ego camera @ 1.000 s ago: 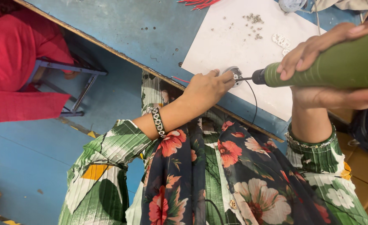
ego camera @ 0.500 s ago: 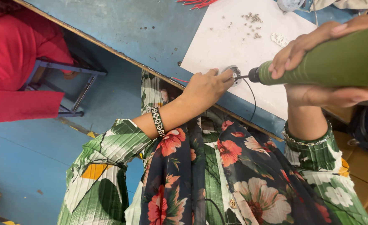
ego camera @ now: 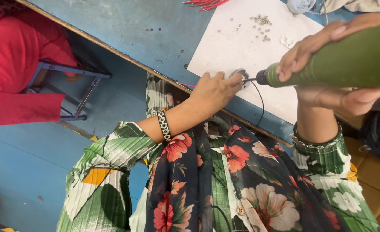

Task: The person assembles a small electrical component by inserting wires into a socket and securing them with a soldering iron. They repeatedly position the wires, apply heat with the soldering iron, and adjust the component on the workbench.

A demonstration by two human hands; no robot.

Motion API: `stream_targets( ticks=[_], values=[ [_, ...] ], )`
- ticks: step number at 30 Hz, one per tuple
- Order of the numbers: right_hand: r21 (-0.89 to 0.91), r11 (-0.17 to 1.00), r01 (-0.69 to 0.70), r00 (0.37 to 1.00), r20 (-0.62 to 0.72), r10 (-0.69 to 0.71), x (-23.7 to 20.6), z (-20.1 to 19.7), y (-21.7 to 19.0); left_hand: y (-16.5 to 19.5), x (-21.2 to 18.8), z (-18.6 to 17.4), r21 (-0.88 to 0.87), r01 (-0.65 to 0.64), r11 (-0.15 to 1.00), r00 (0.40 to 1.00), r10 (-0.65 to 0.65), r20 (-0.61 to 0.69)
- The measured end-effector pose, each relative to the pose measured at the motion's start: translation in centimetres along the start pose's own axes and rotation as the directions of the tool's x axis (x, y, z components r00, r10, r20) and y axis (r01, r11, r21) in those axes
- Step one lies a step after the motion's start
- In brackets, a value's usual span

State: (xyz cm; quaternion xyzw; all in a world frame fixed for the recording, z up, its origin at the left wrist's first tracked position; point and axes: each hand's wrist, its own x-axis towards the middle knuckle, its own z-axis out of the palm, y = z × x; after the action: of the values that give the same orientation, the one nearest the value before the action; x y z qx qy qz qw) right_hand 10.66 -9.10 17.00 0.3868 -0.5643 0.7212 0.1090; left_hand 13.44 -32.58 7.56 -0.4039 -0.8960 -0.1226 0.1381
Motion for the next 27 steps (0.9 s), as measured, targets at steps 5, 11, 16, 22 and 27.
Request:
stream_targets(
  ticks=[5, 11, 16, 22, 27],
  values=[
    [0.076, 0.996, 0.040, 0.993, 0.107, -0.048, 0.3, -0.1, -0.4, -1.3, -0.1, -0.3, -0.103, -0.054, 0.993, 0.998, 0.053, -0.012],
    [0.072, 0.997, 0.021, 0.988, 0.149, -0.031, 0.8, -0.4, -0.3, -2.4, 1.3, -0.8, -0.098, -0.138, 0.986, 0.984, 0.147, 0.103],
    [0.124, 0.992, 0.036, 0.992, 0.117, -0.051, 1.1, -0.2, -0.1, -2.1, 2.0, -1.3, -0.080, -0.103, 0.991, 0.982, 0.114, 0.152],
    [0.089, 0.995, 0.039, 0.985, 0.162, -0.053, 1.1, -1.1, -0.2, -2.8, 2.3, -1.7, -0.097, -0.095, 0.991, 0.986, 0.107, 0.131],
    [0.104, 0.991, -0.088, 0.987, 0.140, 0.074, 1.3, -1.0, -0.6, -3.1, 2.4, -1.9, -0.091, -0.110, 0.990, 0.986, 0.120, 0.117]
  ],
)
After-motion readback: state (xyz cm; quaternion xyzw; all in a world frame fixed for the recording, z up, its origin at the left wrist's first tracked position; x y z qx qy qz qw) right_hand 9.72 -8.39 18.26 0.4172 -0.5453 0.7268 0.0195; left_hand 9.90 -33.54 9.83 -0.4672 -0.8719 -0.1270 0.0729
